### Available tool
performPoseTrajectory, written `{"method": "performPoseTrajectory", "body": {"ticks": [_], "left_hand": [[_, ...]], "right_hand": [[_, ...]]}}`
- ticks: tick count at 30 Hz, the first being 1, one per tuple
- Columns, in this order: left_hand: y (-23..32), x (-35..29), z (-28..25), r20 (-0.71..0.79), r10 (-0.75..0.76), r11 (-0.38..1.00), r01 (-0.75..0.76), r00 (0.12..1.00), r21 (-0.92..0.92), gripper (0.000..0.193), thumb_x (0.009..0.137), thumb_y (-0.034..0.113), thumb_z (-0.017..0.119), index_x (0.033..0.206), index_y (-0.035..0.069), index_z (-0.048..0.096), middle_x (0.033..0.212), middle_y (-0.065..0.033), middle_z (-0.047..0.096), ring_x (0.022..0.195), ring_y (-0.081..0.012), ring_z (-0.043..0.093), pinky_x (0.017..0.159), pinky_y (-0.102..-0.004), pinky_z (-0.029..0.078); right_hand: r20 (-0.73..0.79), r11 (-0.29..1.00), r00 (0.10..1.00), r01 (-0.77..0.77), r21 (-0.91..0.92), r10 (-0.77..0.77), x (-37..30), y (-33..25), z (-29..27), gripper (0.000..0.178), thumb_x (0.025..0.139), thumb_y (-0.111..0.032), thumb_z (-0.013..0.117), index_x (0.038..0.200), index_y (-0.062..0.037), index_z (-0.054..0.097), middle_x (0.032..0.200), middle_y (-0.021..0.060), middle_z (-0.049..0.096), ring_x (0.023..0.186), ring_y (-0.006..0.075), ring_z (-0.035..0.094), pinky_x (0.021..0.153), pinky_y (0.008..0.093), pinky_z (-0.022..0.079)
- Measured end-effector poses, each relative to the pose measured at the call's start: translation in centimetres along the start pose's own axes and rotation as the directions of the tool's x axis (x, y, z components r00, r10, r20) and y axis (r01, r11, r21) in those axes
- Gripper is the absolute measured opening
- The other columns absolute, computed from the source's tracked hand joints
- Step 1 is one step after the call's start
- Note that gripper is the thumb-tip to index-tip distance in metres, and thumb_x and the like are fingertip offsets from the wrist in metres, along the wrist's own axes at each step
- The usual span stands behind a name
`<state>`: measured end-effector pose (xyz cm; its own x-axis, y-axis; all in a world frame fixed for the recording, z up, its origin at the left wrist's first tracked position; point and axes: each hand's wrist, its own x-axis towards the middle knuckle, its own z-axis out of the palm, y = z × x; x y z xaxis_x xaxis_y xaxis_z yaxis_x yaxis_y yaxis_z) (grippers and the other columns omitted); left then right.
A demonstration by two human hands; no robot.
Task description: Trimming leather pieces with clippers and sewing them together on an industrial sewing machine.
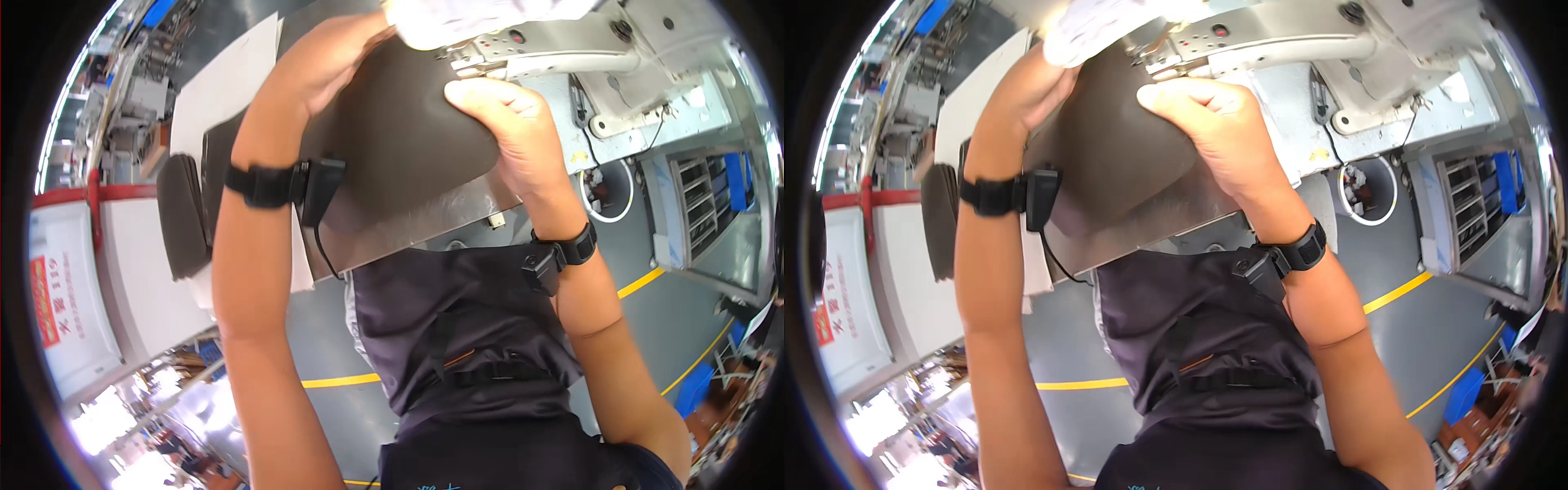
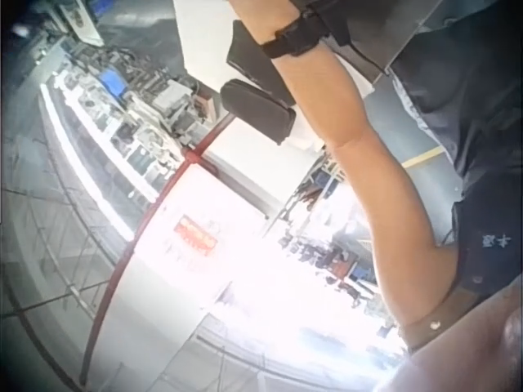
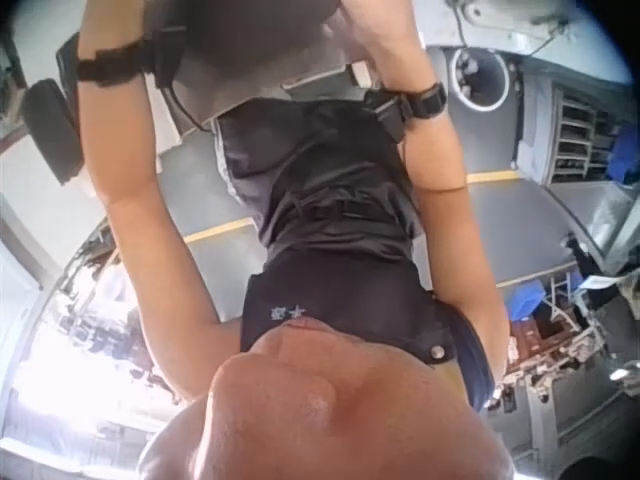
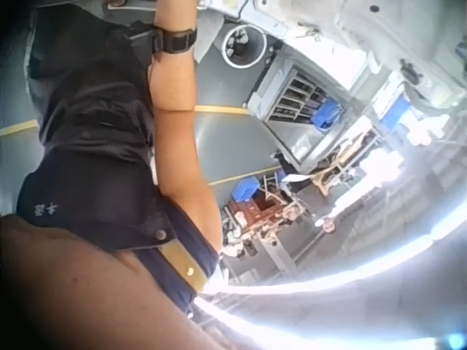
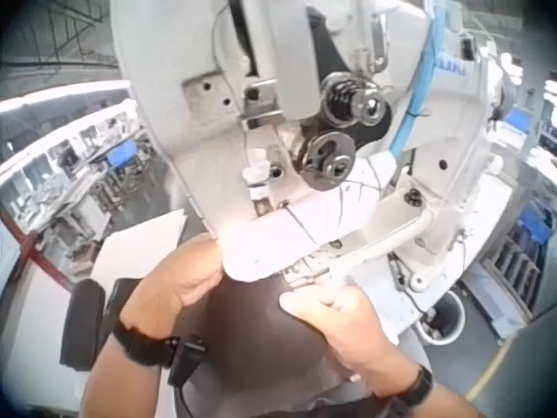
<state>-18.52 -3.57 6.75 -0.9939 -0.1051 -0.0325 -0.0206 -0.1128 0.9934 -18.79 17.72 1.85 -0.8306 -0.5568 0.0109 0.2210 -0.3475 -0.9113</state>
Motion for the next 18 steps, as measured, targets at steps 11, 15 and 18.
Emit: {"method": "performPoseTrajectory", "body": {"ticks": [11, 15, 18], "left_hand": [[-1.5, 3.8, -3.9, 0.549, -0.039, 0.966, 0.171, 0.835, -0.192, 0.038, 0.097, 0.011, 0.065, 0.129, -0.009, 0.063, 0.132, -0.0143, 0.067, 0.123, -0.0238, 0.061, 0.111, -0.0341, 0.041], [-1.9, 4.4, -4.0, 0.392, -0.158, 0.952, 0.246, 0.906, -0.184, 0.035, 0.098, 0.013, 0.064, 0.127, -0.008, 0.065, 0.129, -0.0133, 0.068, 0.119, -0.0223, 0.063, 0.108, -0.0333, 0.044], [-2.1, 4.6, -3.5, 0.323, -0.251, 0.919, 0.330, 0.913, -0.218, 0.032, 0.099, 0.012, 0.063, 0.125, -0.006, 0.066, 0.126, -0.0122, 0.070, 0.115, -0.0207, 0.064, 0.105, -0.0324, 0.046]], "right_hand": [[0.019, 1.000, 1.000, 0.017, -0.021, -0.016, 0.4, 0.7, 0.8, 0.020, 0.096, -0.012, 0.069, 0.106, 0.0043, 0.074, 0.096, 0.0063, 0.074, 0.084, 0.0101, 0.068, 0.076, 0.0236, 0.053], [0.011, 1.000, 1.000, 0.009, -0.012, -0.009, 0.2, 0.6, 1.0, 0.019, 0.097, -0.012, 0.068, 0.106, 0.0038, 0.074, 0.095, 0.0064, 0.074, 0.082, 0.0102, 0.068, 0.074, 0.0230, 0.053], [0.010, 1.000, 1.000, 0.016, -0.007, -0.016, 0.1, 0.7, 0.9, 0.018, 0.097, -0.012, 0.068, 0.106, 0.0035, 0.074, 0.095, 0.0063, 0.074, 0.082, 0.0103, 0.069, 0.073, 0.0230, 0.053]]}}
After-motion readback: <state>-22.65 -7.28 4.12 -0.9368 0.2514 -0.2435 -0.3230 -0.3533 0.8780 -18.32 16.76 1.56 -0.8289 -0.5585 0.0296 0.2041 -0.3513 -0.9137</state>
